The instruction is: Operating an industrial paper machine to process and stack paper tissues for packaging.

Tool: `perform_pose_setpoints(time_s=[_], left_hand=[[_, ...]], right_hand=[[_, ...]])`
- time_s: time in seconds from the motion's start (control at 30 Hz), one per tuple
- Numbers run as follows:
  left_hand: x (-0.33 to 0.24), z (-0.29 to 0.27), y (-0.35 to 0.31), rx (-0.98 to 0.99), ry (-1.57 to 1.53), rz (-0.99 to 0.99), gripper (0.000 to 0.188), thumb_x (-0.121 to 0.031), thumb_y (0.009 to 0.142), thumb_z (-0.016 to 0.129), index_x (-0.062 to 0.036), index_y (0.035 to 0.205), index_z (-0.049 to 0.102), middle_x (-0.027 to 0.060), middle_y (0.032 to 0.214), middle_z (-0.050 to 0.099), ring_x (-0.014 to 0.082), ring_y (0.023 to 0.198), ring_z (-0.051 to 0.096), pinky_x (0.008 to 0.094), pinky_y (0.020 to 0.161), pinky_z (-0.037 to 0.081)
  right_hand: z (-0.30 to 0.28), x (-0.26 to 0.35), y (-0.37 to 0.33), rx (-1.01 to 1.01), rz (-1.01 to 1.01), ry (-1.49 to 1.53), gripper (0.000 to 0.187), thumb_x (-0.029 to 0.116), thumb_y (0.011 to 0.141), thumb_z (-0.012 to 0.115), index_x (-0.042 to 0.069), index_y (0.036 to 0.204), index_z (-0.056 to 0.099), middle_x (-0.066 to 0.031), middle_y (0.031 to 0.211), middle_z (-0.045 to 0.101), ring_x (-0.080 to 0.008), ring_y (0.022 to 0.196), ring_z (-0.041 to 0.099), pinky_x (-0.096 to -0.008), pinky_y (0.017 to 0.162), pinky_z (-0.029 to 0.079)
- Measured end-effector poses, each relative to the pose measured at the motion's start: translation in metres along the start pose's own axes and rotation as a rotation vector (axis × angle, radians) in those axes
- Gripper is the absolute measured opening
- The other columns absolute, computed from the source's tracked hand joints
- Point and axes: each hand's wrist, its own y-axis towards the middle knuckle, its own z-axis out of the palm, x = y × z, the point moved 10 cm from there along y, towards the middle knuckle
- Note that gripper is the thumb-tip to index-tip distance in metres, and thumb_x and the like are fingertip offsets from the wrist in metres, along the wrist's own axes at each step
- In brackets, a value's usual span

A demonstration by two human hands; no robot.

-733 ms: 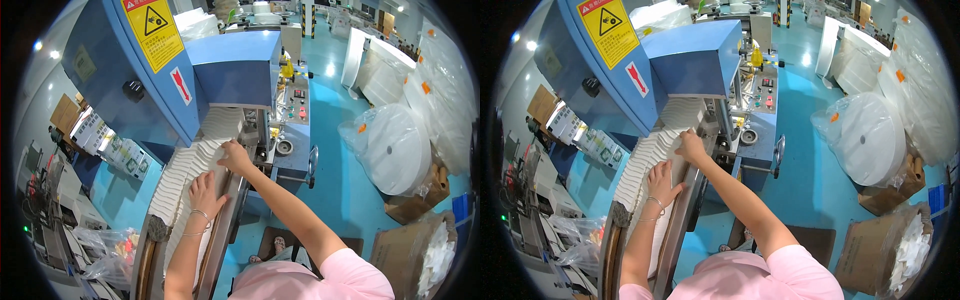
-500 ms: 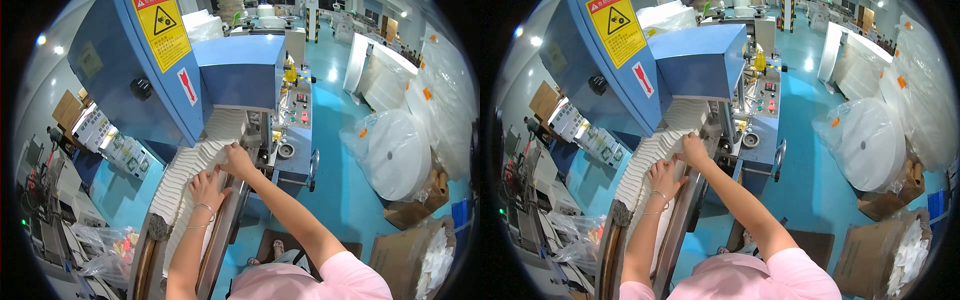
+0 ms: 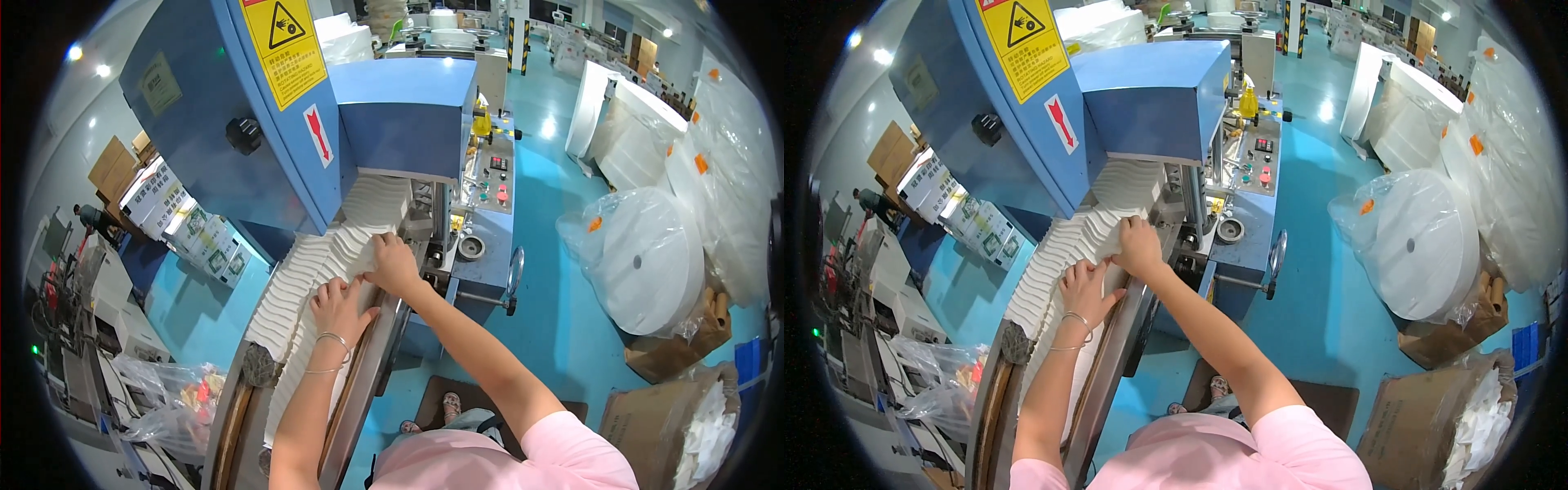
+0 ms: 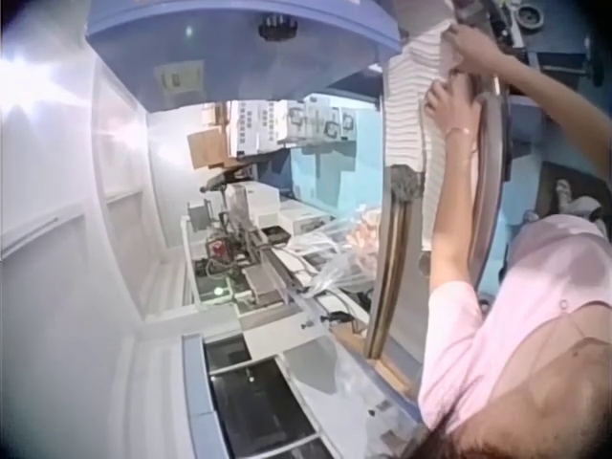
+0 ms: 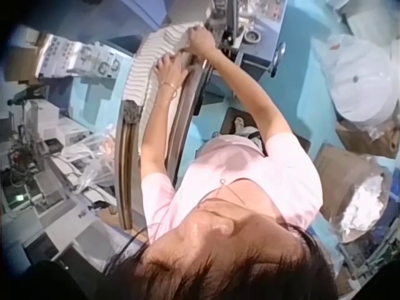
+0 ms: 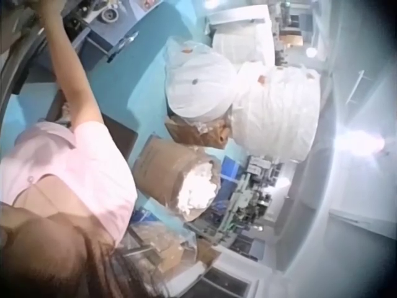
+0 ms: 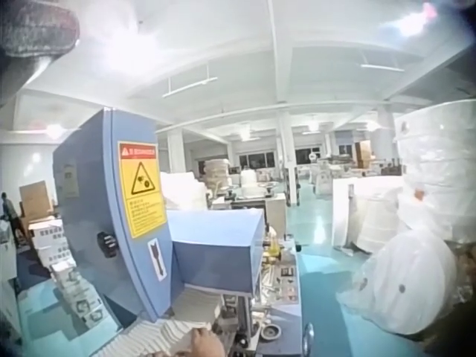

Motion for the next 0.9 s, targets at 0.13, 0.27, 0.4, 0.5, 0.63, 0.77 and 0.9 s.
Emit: perform_pose_setpoints(time_s=[0.13,0.27,0.4,0.5,0.63,0.77,0.9], left_hand=[[-0.002,-0.008,-0.004,-0.023,0.016,0.012,0.055,-0.036,0.067,0.07,-0.0169,0.115,0.051,0.0037,0.109,0.044,0.0243,0.099,0.04,0.0424,0.084,0.032],[-0.004,0.0,-0.003,-0.006,0.006,0.084,0.055,-0.033,0.067,0.07,-0.0129,0.115,0.051,0.0009,0.117,0.044,0.0246,0.102,0.038,0.0424,0.087,0.029],[-0.003,-0.003,-0.005,-0.006,0.009,0.064,0.053,-0.03,0.067,0.069,-0.0123,0.113,0.051,-0.0021,0.119,0.044,0.0239,0.104,0.038,0.0428,0.088,0.029],[-0.002,-0.003,-0.006,-0.003,0.004,0.044,0.053,-0.029,0.067,0.07,-0.0133,0.114,0.051,-0.0018,0.118,0.045,0.0242,0.104,0.038,0.0431,0.088,0.029],[0.005,-0.001,-0.01,-0.003,-0.016,0.017,0.053,-0.027,0.067,0.07,-0.0148,0.115,0.049,-0.0016,0.119,0.044,0.0246,0.105,0.038,0.044,0.089,0.029],[0.004,-0.001,-0.01,0.003,-0.024,0.01,0.054,-0.026,0.067,0.07,-0.0148,0.115,0.048,-0.0013,0.119,0.044,0.025,0.105,0.038,0.0448,0.089,0.029],[0.004,0.003,-0.008,0.017,0.021,0.004,0.051,-0.024,0.069,0.067,-0.0146,0.115,0.049,-0.0009,0.118,0.044,0.025,0.105,0.038,0.0448,0.088,0.029]], right_hand=[[0.004,0.002,-0.007,-0.101,0.032,0.029,0.073,0.025,0.051,0.078,0.0,0.112,0.046,-0.0174,0.103,0.05,-0.0315,0.101,0.048,-0.0384,0.084,0.041],[0.003,0.003,-0.009,-0.136,0.068,-0.038,0.067,0.021,0.05,0.077,0.003,0.107,0.048,-0.0139,0.1,0.052,-0.0299,0.098,0.048,-0.0378,0.082,0.039],[0.017,0.004,-0.011,-0.136,0.03,-0.032,0.056,0.018,0.052,0.075,0.004,0.099,0.05,-0.0114,0.095,0.055,-0.0296,0.094,0.051,-0.0379,0.08,0.038],[0.017,0.004,-0.015,-0.179,0.0,0.009,0.052,0.017,0.053,0.074,0.005,0.097,0.05,-0.0125,0.088,0.058,-0.0296,0.087,0.055,-0.0377,0.079,0.039],[0.005,0.003,-0.017,-0.113,0.057,0.134,0.052,0.018,0.054,0.074,0.004,0.098,0.05,-0.0148,0.087,0.06,-0.0322,0.083,0.057,-0.0387,0.078,0.04],[-0.013,-0.02,-0.023,-0.11,0.152,0.445,0.05,0.021,0.056,0.076,0.001,0.095,0.05,-0.0188,0.088,0.061,-0.032,0.083,0.059,-0.0361,0.076,0.043],[-0.057,-0.051,-0.051,-0.327,0.328,0.887,0.042,0.017,0.063,0.074,0.001,0.092,0.048,-0.0107,0.086,0.059,-0.0205,0.079,0.057,-0.0326,0.07,0.045]])
